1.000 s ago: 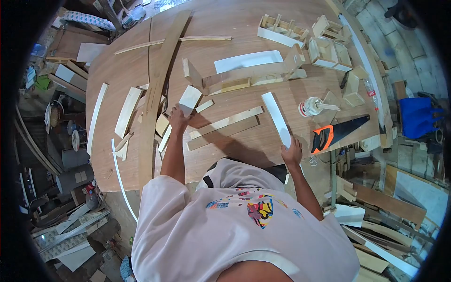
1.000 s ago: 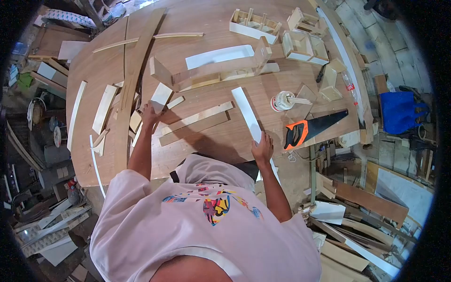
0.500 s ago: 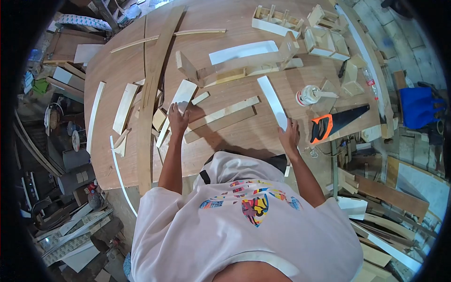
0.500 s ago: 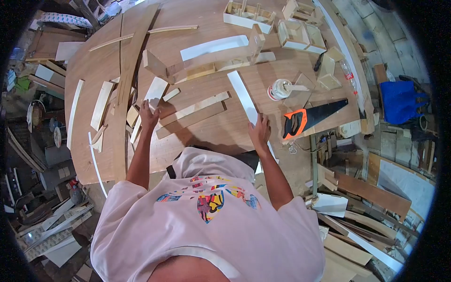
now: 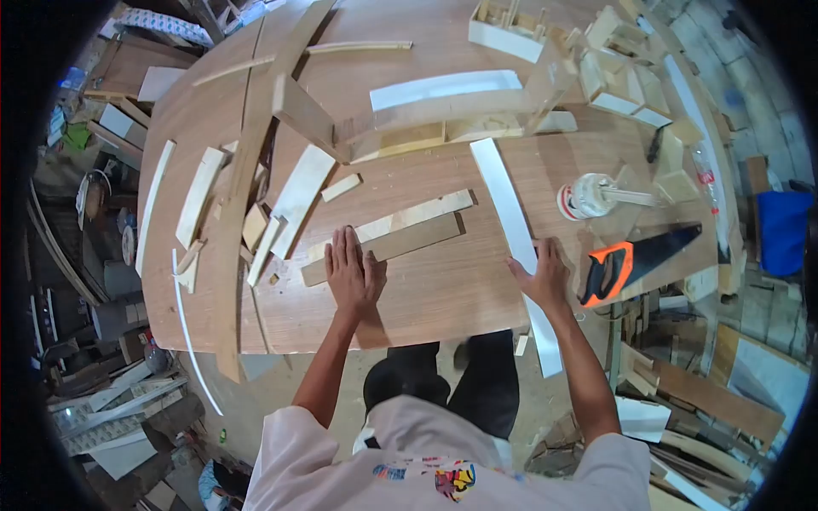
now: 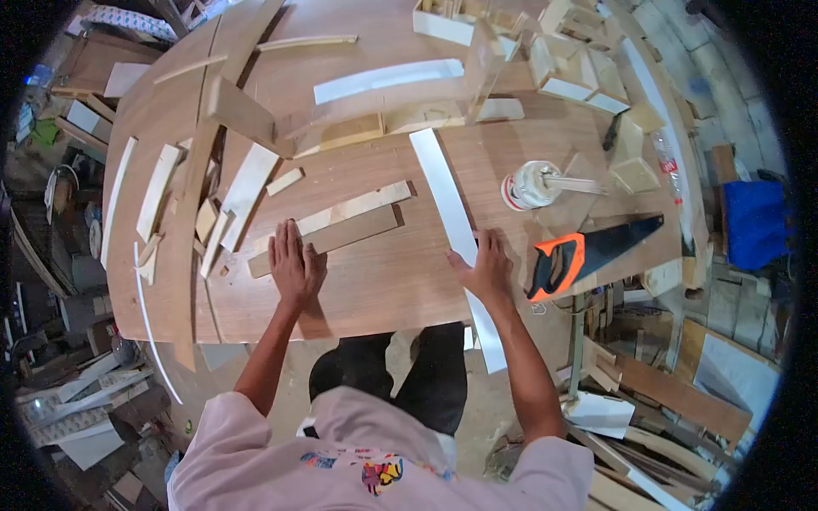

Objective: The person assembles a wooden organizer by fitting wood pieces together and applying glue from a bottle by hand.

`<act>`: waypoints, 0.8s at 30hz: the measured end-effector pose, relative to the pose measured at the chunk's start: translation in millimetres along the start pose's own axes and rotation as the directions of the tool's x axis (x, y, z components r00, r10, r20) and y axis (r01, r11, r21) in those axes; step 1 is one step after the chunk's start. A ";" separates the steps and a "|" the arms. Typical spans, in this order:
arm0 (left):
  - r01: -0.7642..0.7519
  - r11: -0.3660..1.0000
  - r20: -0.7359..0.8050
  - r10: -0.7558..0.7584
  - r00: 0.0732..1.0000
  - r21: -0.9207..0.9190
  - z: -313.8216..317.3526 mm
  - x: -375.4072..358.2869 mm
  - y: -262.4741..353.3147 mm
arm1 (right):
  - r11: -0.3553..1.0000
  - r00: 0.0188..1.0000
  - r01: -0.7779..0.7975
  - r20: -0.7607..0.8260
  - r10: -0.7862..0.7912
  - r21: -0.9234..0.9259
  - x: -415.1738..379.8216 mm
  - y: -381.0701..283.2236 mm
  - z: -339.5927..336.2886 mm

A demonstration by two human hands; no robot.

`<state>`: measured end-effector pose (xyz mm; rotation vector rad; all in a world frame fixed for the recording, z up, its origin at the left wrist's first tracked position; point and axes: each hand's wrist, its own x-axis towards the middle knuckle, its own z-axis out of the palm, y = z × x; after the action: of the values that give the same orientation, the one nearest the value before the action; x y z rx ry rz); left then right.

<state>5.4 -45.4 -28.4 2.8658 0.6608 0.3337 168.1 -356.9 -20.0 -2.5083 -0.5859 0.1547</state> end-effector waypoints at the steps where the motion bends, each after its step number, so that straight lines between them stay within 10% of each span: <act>1: 0.016 1.000 0.007 -0.016 1.000 0.003 -1.4 -1.8 3.2 | 0.999 0.998 0.039 -0.038 -0.040 -0.031 -1.3 -2.3 -2.4; 8: -0.122 0.956 -0.145 0.165 0.976 0.265 32.4 -8.1 -17.9 | 0.997 0.996 0.072 -0.058 -0.074 -0.037 -2.7 6.7 2.8; 24: -0.051 0.993 -0.193 0.070 0.979 0.104 26.0 -12.2 -9.9 | 0.990 0.980 0.127 -0.148 -0.135 -0.066 -6.8 18.1 12.8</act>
<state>-2.6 -45.4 -57.7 2.9768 0.6400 0.6166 165.8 -367.2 -40.6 -2.4982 -0.6983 -0.1029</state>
